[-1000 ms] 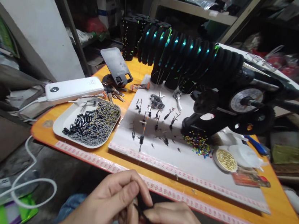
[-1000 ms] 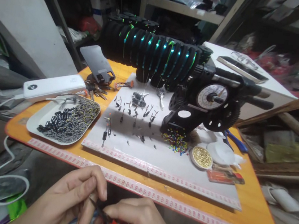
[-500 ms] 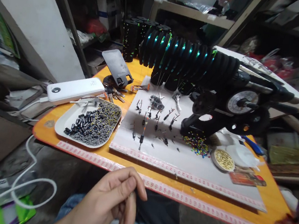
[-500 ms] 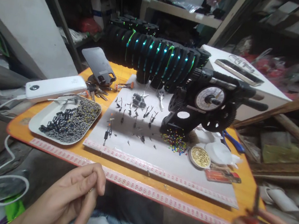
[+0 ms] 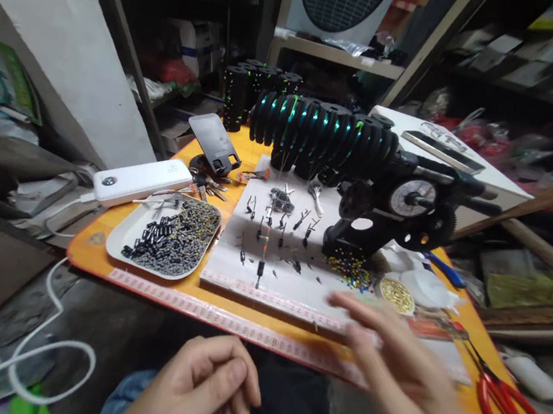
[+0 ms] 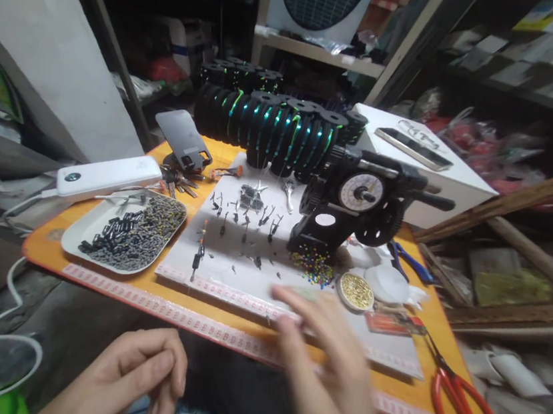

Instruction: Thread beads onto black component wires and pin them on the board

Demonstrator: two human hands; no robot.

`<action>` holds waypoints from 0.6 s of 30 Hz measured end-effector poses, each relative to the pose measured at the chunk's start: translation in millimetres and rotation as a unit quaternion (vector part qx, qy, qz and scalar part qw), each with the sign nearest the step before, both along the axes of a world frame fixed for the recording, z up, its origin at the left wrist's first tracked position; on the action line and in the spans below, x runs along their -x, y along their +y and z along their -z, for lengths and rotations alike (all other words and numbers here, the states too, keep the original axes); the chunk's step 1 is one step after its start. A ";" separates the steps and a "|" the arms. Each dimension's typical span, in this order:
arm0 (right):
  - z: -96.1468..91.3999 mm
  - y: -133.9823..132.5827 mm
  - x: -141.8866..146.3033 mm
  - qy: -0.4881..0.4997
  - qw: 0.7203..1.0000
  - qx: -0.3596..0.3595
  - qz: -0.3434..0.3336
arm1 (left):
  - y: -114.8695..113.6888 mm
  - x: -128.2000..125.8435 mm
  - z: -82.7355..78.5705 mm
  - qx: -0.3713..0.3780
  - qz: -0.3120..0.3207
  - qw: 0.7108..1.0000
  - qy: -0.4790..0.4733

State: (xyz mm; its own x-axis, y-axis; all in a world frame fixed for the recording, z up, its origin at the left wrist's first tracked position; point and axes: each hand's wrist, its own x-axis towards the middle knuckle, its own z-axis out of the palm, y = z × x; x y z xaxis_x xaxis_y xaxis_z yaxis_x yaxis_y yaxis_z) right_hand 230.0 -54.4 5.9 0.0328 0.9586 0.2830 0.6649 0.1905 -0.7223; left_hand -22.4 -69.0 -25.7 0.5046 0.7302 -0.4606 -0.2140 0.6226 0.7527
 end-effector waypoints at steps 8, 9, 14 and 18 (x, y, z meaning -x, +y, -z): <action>-21.4 66.8 91.4 0.322 0.912 0.150 -0.204 | 16.9 5.4 -18.8 -0.227 -0.064 0.944 0.233; -22.1 67.6 88.6 0.313 0.918 0.136 -0.203 | 22.4 6.3 -20.5 -0.248 -0.093 0.936 0.233; -24.1 63.7 80.9 0.247 0.942 0.090 -0.207 | 51.4 0.9 -28.9 -0.301 -0.172 0.929 0.132; -22.4 59.1 85.4 0.329 0.917 0.122 -0.192 | 55.5 -2.4 -25.9 -0.317 -0.106 0.935 0.117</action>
State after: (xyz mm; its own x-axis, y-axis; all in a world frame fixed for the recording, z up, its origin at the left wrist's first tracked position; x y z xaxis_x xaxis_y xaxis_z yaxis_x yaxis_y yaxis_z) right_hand 144.6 4.7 28.3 -0.2337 0.9673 0.0989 -0.0121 0.0988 -0.9950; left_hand -20.0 -13.5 0.2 0.2581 0.9659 0.0197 -0.0652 -0.0030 0.9979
